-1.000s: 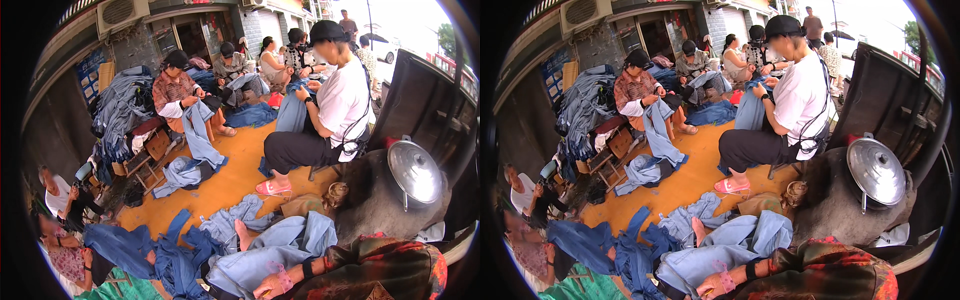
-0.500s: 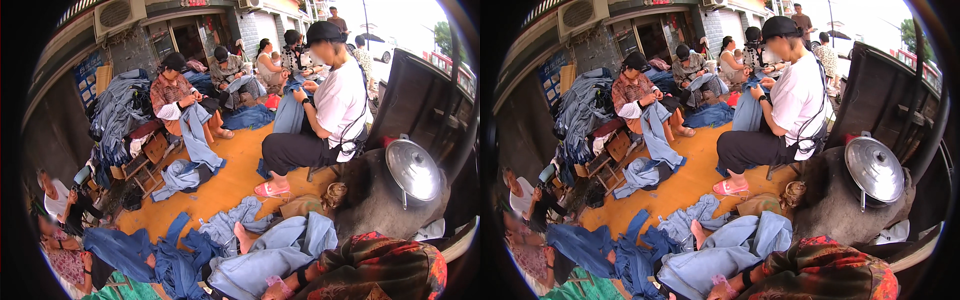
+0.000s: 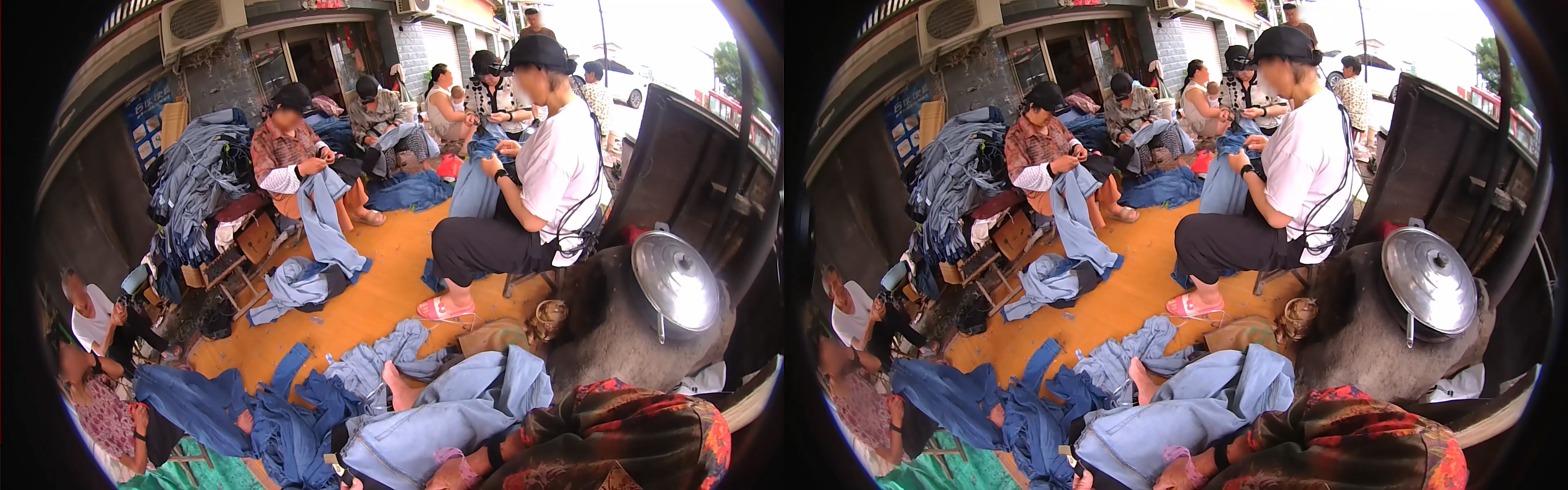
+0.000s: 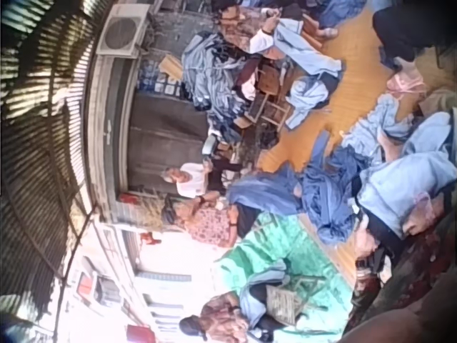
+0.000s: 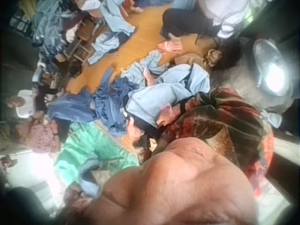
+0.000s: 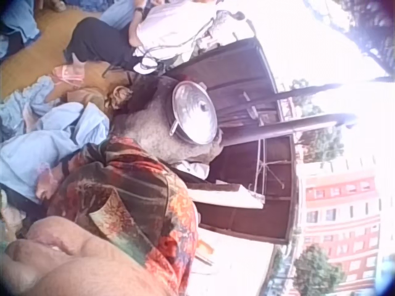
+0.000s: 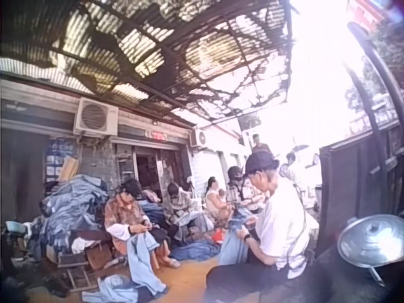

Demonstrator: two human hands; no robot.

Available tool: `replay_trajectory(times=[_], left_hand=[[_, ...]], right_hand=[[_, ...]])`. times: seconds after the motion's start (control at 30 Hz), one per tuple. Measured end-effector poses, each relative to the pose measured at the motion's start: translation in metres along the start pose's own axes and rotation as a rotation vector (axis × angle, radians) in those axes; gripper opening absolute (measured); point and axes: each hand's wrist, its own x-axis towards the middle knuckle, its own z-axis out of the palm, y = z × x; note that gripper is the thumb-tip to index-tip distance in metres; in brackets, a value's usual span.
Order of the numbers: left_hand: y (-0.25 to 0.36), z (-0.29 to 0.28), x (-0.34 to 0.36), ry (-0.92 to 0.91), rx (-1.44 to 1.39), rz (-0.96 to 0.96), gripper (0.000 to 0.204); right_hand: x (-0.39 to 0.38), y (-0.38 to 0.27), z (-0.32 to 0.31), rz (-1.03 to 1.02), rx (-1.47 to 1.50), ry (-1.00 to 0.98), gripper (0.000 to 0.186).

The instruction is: The person is using a small pair of thread snips to remove a leather brand tag and trim threads from a pair of denim jeans in an outdoor workshop.

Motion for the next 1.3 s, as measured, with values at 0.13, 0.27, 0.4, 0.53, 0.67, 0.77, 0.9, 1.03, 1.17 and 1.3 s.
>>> replay_trajectory(times=[0.13, 0.27, 0.4, 0.53, 0.67, 0.77, 0.9, 1.03, 1.17, 1.3], left_hand=[[0.013, 0.001, 0.006, -0.111, -0.228, -0.068, 0.031], [0.013, 0.001, 0.019, 0.032, 0.016, 0.22, 0.036], [0.009, 0.009, 0.014, 0.099, 0.066, 0.234, 0.033], [0.009, 0.016, 0.012, 0.138, 0.014, 0.182, 0.03], [0.003, -0.009, 0.021, 0.072, 0.53, 0.519, 0.029], [-0.017, -0.056, 0.047, -0.069, 1.056, 0.853, 0.032], [-0.02, -0.069, 0.044, -0.06, 1.012, 0.828, 0.037], [-0.014, -0.028, 0.024, 0.001, 1.015, 0.722, 0.036], [-0.008, 0.01, 0.003, 0.054, 0.972, 0.625, 0.035], [-0.005, 0.039, -0.015, 0.097, 0.912, 0.544, 0.034]], right_hand=[[0.002, -0.012, -0.004, 0.06, -0.058, -0.06, 0.025], [0.005, -0.008, 0.0, 0.051, -0.041, -0.052, 0.024], [0.004, -0.003, 0.0, 0.042, -0.017, -0.034, 0.023], [0.003, -0.001, -0.001, 0.041, -0.006, -0.026, 0.023], [0.006, -0.005, 0.0, 0.047, -0.005, -0.002, 0.022], [-0.001, -0.002, -0.001, 0.05, 0.013, 0.044, 0.021], [0.006, -0.008, 0.004, 0.026, -0.001, 0.059, 0.02], [0.003, -0.008, 0.002, 0.027, -0.014, 0.087, 0.02], [-0.001, -0.009, 0.002, 0.018, -0.019, 0.098, 0.019], [-0.004, -0.01, 0.002, 0.003, -0.026, 0.108, 0.018]])
